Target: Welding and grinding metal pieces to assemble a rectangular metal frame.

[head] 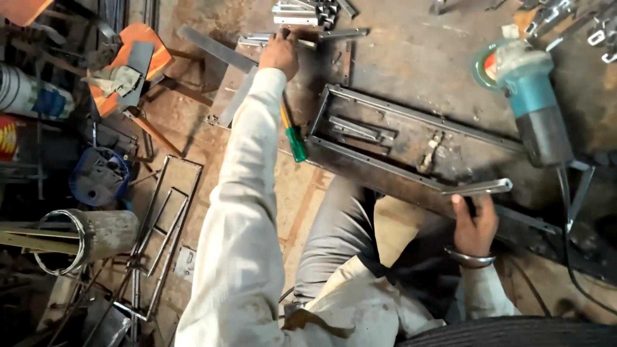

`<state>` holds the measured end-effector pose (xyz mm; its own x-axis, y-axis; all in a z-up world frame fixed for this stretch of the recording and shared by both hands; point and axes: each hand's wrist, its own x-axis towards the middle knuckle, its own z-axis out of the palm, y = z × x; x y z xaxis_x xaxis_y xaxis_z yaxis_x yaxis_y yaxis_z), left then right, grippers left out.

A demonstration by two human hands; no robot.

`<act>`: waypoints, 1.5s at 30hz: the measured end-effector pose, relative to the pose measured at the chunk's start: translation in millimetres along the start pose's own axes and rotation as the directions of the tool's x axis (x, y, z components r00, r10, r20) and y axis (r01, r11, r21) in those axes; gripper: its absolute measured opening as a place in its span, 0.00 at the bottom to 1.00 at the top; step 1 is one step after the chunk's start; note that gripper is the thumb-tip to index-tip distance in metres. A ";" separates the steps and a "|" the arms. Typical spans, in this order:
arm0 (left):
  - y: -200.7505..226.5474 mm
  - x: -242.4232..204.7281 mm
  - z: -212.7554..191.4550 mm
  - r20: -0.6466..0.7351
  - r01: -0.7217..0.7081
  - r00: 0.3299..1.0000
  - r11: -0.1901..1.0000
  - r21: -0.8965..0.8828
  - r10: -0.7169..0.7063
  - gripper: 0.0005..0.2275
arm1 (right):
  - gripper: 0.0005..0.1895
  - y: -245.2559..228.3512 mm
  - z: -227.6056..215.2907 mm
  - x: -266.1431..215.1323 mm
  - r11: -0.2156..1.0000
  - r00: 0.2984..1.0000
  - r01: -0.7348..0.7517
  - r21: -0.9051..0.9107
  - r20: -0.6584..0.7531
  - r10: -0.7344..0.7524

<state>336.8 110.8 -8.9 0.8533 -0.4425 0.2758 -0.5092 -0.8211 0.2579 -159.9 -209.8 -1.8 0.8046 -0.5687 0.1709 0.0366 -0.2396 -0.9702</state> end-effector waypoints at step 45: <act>256.2 -211.2 -40.3 -0.006 -0.286 0.917 0.645 -0.708 0.400 0.15 | 0.12 -64.8 63.8 34.1 0.760 0.908 0.386 -0.523 0.359 -0.214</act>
<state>21.6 8.4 36.2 0.5779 -0.7316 0.3617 -0.6525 -0.1480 0.7432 -97.0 -163.5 55.9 0.9360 -0.1825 0.3009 0.0284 -0.8131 -0.5815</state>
